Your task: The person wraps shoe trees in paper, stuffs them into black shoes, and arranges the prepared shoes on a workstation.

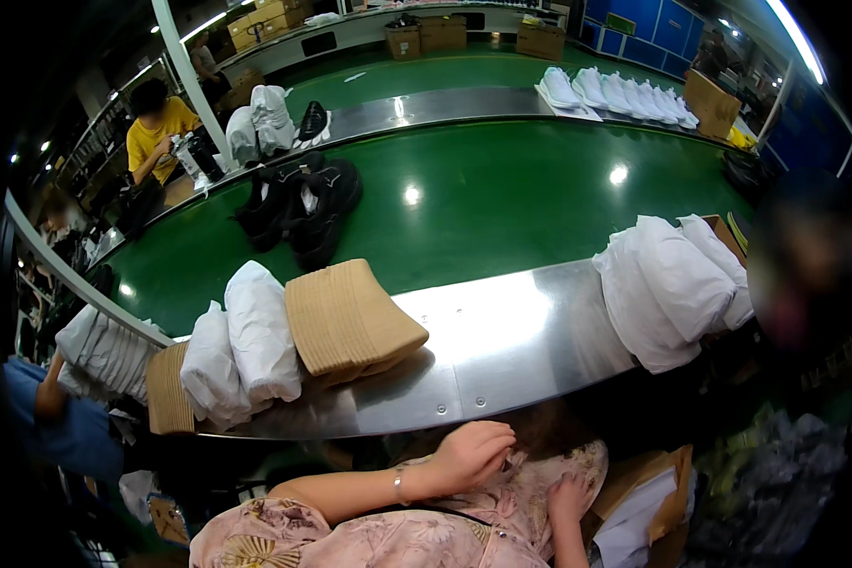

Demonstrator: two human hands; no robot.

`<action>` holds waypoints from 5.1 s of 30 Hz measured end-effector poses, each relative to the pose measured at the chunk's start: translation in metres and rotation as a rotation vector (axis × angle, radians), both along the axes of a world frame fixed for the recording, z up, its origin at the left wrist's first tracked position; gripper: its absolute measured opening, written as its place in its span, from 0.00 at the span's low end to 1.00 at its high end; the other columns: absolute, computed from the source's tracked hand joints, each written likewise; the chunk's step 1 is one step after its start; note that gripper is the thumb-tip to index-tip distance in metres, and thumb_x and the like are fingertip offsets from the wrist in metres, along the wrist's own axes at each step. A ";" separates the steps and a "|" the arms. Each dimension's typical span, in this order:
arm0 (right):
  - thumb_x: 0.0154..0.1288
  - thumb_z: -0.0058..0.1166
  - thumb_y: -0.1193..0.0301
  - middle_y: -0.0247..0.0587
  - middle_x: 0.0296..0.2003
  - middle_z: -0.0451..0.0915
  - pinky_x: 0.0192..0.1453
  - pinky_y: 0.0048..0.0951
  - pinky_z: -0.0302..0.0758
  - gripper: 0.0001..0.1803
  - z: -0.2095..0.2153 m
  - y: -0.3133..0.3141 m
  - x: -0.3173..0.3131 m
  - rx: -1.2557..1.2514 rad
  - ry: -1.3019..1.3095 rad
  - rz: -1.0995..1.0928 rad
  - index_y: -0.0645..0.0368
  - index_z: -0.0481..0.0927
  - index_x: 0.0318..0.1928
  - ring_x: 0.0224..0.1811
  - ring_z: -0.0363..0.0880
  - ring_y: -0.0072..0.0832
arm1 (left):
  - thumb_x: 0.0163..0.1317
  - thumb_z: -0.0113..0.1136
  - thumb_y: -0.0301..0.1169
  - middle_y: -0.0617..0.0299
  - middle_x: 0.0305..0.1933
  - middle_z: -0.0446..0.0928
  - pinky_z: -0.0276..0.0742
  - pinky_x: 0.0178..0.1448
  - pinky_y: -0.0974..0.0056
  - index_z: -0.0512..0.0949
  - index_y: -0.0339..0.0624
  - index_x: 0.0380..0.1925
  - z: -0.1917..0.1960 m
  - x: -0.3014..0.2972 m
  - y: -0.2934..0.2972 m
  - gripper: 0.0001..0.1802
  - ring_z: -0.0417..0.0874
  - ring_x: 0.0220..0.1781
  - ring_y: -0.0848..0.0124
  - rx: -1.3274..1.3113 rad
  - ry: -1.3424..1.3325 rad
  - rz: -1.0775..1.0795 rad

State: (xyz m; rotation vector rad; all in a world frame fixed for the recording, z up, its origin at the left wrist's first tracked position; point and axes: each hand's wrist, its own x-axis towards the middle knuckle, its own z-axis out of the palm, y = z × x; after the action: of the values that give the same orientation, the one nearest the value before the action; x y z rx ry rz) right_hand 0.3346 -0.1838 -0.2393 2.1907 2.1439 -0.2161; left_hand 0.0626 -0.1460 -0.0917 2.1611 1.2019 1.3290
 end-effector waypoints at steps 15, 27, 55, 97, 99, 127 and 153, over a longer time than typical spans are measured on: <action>0.50 0.61 0.58 0.59 0.54 0.65 0.55 0.42 0.66 0.36 0.198 0.150 -0.288 0.374 0.700 0.814 0.64 0.64 0.56 0.53 0.67 0.50 | 0.53 0.57 0.28 0.38 0.61 0.54 0.52 0.64 0.46 0.60 0.29 0.53 0.047 -0.104 -0.033 0.29 0.55 0.63 0.43 0.075 0.063 0.922; 0.47 0.61 0.48 0.61 0.55 0.66 0.59 0.36 0.65 0.53 0.203 0.152 -0.307 -0.183 0.806 0.539 0.67 0.51 0.64 0.58 0.67 0.46 | 0.55 0.55 0.24 0.41 0.59 0.59 0.57 0.64 0.52 0.62 0.29 0.51 0.026 -0.116 -0.035 0.24 0.60 0.62 0.47 0.046 -0.069 0.881; 0.61 0.38 0.41 0.61 0.65 0.48 0.61 0.72 0.37 0.32 0.208 0.178 -0.169 0.244 0.349 0.471 0.37 0.62 0.63 0.69 0.36 0.58 | 0.64 0.44 0.42 0.66 0.27 0.72 0.71 0.20 0.71 0.70 0.45 0.33 0.034 -0.024 0.128 0.13 0.73 0.21 0.76 -0.911 -1.212 0.177; 0.64 0.36 0.44 0.57 0.66 0.45 0.59 0.71 0.45 0.30 0.201 0.147 -0.206 0.403 0.389 0.525 0.40 0.61 0.64 0.70 0.40 0.54 | 0.64 0.44 0.28 0.56 0.41 0.74 0.74 0.42 0.68 0.68 0.30 0.43 0.036 -0.076 0.072 0.12 0.77 0.38 0.71 -0.444 -0.817 0.305; 0.64 0.37 0.45 0.57 0.66 0.46 0.59 0.71 0.44 0.30 0.204 0.149 -0.203 0.379 0.393 0.522 0.40 0.61 0.64 0.70 0.39 0.53 | 0.64 0.47 0.29 0.57 0.42 0.74 0.73 0.47 0.66 0.68 0.32 0.43 0.043 -0.095 0.062 0.11 0.76 0.42 0.70 -0.406 -0.671 0.377; 0.60 0.42 0.46 0.59 0.47 0.70 0.49 0.52 0.67 0.40 0.204 0.130 -0.203 0.039 0.572 0.327 0.55 0.52 0.66 0.51 0.69 0.50 | 0.62 0.56 0.38 0.45 0.40 0.75 0.73 0.43 0.62 0.71 0.24 0.42 0.136 -0.030 0.030 0.23 0.76 0.37 0.63 0.137 -0.443 0.580; 0.52 0.61 0.57 0.47 0.62 0.57 0.67 0.31 0.53 0.50 0.164 0.044 -0.015 0.045 1.889 -0.097 0.66 0.47 0.66 0.66 0.54 0.34 | 0.66 0.45 0.33 0.55 0.50 0.72 0.67 0.59 0.58 0.66 0.36 0.51 0.069 0.096 0.052 0.17 0.74 0.53 0.64 -1.146 -1.029 -0.363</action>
State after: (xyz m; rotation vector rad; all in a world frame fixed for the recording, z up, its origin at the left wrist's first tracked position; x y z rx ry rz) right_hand 0.3201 -0.1398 -0.0755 2.0389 2.1334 -3.1736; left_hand 0.1584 -0.0939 -0.0231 0.6505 0.7269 0.9391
